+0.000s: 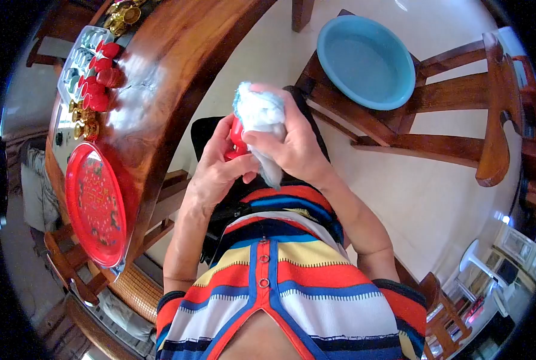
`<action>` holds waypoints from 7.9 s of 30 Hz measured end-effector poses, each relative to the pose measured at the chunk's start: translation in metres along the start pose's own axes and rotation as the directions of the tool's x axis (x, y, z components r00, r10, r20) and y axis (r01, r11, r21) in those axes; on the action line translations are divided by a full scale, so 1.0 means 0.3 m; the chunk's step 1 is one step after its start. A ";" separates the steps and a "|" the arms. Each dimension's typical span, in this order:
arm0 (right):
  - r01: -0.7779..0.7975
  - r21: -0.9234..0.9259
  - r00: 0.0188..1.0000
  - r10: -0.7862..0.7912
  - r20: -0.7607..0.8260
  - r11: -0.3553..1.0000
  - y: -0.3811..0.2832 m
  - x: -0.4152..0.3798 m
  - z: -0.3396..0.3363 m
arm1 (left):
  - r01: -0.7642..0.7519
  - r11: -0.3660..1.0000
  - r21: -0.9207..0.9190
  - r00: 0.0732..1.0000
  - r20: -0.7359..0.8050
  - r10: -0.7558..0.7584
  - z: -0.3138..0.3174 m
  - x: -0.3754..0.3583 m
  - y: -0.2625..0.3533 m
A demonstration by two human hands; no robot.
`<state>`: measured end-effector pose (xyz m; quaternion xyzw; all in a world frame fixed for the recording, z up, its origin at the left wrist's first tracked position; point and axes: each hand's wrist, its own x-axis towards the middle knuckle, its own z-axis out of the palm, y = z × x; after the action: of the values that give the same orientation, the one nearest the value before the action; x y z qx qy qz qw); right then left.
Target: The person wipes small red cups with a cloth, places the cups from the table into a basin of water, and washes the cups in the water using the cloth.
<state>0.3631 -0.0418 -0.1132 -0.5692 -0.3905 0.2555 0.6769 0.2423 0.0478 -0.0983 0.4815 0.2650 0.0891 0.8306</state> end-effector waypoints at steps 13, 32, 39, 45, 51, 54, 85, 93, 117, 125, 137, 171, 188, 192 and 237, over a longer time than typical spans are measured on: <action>-0.271 0.483 0.919 0.374 -0.128 0.832 -0.029 0.033 -0.076 | 0.035 0.948 -0.316 0.995 0.102 -0.002 -0.002 -0.011 0.022; -0.156 0.179 0.985 0.141 0.096 0.971 -0.030 -0.006 -0.105 | 0.006 0.897 -0.443 1.000 -0.021 -0.017 -0.036 0.020 -0.007; 0.267 -0.261 0.957 -0.223 0.186 0.928 -0.021 0.027 -0.041 | 0.034 0.951 -0.309 0.987 -0.141 -0.081 0.010 0.029 -0.007; 0.121 -0.263 0.974 -0.064 0.216 0.957 -0.030 0.027 -0.033 | 0.071 0.991 -0.112 0.986 -0.143 -0.087 -0.006 0.026 -0.020; -0.321 0.166 0.945 0.328 -0.012 0.932 -0.026 0.028 -0.047 | 0.127 0.953 -0.275 0.981 -0.108 -0.162 0.016 0.027 -0.004; -0.285 0.334 0.955 0.297 0.015 0.898 -0.011 0.019 -0.052 | 0.033 0.937 -0.348 0.976 -0.189 -0.104 0.000 0.041 -0.022; -0.005 0.074 0.988 -0.007 0.156 0.997 0.026 0.015 0.005 | 0.035 0.921 -0.387 0.954 -0.262 -0.146 0.009 0.064 -0.015; -0.034 -0.229 0.985 -0.006 -0.173 0.973 0.033 0.023 0.030 | 0.036 0.955 -0.294 0.974 -0.203 -0.100 0.011 0.058 -0.043; -0.105 -0.258 0.989 0.075 -0.125 0.960 0.010 0.026 0.005 | 0.015 0.997 -0.073 0.982 -0.189 -0.029 -0.008 0.038 -0.052; -0.322 0.143 0.942 0.331 -0.046 0.936 0.003 0.033 -0.036 | 0.047 0.994 -0.097 0.983 -0.172 -0.064 0.009 0.025 -0.044; 0.127 -0.269 0.992 -0.120 0.040 0.955 0.045 0.000 0.022 | -0.002 0.996 -0.086 0.976 -0.217 -0.016 0.016 0.026 -0.081; -0.055 -0.249 0.991 0.083 0.104 0.967 0.011 0.001 -0.007 | 0.174 0.793 -0.584 0.978 0.005 -0.211 -0.014 0.039 -0.049; -0.068 -0.223 0.982 0.026 -0.187 0.973 0.027 0.002 0.021 | 0.133 0.986 -0.097 0.967 -0.207 -0.150 0.006 0.024 -0.039; 0.023 -0.373 0.994 -0.062 -0.093 0.928 0.020 0.009 0.011 | 0.085 0.982 0.168 0.975 -0.215 -0.048 0.017 0.019 -0.034; -0.438 0.362 0.885 0.466 0.012 0.823 0.035 0.000 -0.037 | 0.298 0.789 -0.537 0.954 0.187 -0.233 -0.043 0.028 -0.056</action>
<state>0.3732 -0.0457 -0.1240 -0.5234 -0.1656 0.4528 0.7026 0.2408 0.0521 -0.1205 0.1794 0.2459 0.0184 0.9524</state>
